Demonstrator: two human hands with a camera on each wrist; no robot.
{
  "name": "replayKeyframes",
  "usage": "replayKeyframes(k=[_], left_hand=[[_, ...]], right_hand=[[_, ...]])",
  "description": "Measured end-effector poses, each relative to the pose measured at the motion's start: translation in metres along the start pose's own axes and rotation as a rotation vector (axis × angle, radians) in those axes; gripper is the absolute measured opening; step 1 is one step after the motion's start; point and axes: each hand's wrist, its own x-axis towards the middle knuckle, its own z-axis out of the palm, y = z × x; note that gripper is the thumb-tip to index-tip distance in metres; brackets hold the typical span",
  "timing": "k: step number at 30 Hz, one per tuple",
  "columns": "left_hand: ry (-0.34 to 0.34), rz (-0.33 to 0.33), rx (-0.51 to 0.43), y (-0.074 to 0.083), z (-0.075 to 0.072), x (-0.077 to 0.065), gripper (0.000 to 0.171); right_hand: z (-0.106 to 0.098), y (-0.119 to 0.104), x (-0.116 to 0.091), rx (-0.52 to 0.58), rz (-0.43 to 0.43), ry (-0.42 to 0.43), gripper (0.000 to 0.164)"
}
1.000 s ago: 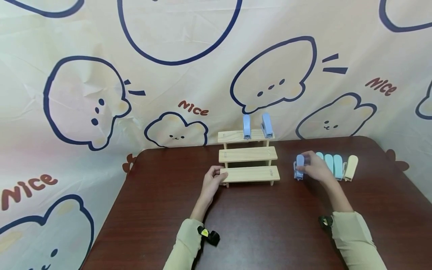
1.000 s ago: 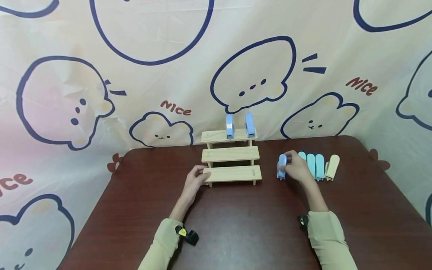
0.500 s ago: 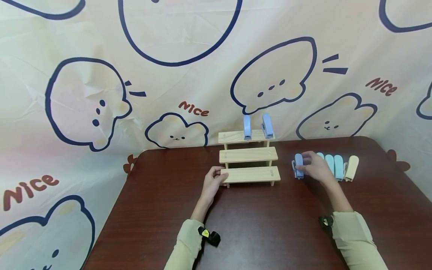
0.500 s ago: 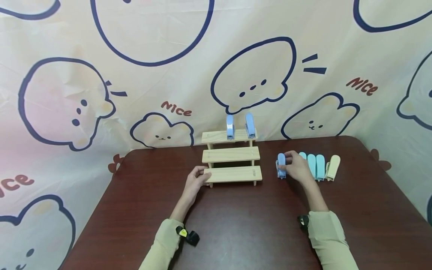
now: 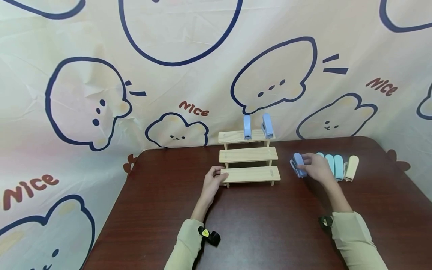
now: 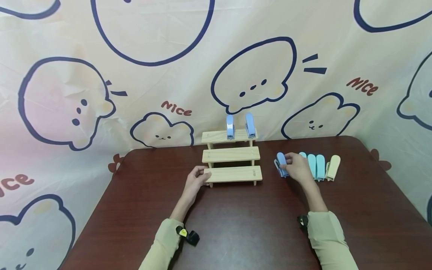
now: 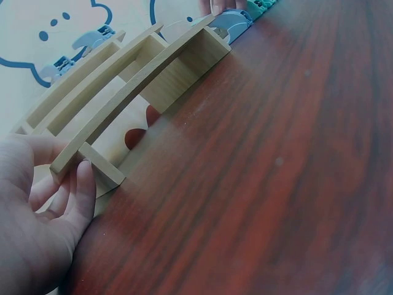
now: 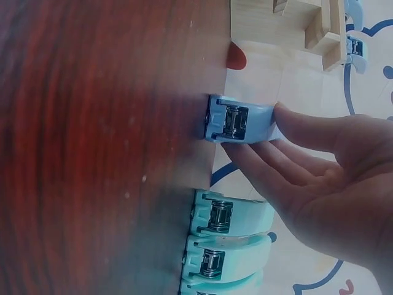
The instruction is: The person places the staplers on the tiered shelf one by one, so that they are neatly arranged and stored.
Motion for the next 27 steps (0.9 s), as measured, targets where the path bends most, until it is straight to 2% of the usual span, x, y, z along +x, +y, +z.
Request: replayKeyframes(k=[22,27], left_hand=[[-0.010,0.014,-0.007,-0.0011,-0.0005,-0.0002,0.035],[-0.007,0.017,-0.004,-0.0006,0.0001,-0.0009,0.033]], right_hand=[[0.0005,0.0020,-0.0006,-0.031,0.012,0.036,0.046],[0.0007,0.0015,-0.0013,-0.043,0.006,0.020,0.047]])
